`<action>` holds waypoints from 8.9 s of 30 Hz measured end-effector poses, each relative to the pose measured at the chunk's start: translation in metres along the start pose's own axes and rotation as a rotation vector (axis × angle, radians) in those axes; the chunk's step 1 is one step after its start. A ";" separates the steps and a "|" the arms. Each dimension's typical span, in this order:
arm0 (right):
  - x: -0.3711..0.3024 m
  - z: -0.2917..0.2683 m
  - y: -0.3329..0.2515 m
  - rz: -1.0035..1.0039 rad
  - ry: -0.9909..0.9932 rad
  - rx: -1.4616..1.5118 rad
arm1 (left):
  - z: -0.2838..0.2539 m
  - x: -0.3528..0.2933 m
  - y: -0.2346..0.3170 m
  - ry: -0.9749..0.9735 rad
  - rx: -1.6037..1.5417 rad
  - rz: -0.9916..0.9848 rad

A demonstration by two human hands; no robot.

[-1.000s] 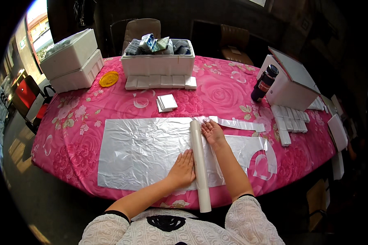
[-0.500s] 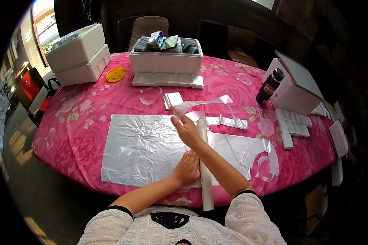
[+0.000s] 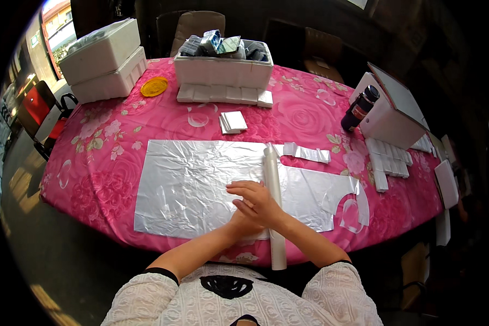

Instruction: The person repeatedly wraps small white rectangular boxes with clear plastic film on a pink floral tablecloth. They unroll the film, place a box on it, fold the film over the box, and smooth it down. The wrapped items are stacked on the table as the process continues.

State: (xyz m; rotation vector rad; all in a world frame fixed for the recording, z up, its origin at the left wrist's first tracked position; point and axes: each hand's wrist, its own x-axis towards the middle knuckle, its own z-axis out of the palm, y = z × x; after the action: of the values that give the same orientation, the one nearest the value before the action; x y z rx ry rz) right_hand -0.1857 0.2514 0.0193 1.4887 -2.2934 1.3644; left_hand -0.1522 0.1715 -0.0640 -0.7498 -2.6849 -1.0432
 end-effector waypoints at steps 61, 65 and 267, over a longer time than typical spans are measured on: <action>0.085 0.073 -0.061 0.660 0.279 1.415 | -0.160 -0.151 0.017 -0.205 -1.750 -0.581; 0.073 0.077 -0.054 0.702 0.289 1.343 | -0.158 -0.137 0.029 -0.055 -1.448 -0.843; -0.032 0.030 0.009 0.800 -0.140 0.098 | -0.086 -0.078 -0.017 0.155 -0.334 -0.550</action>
State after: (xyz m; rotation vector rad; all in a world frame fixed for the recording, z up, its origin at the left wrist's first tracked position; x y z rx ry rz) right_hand -0.1652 0.2535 -0.0202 0.6817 -3.1281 1.5600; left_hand -0.0961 0.0726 -0.0356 0.0572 -2.6653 -1.6202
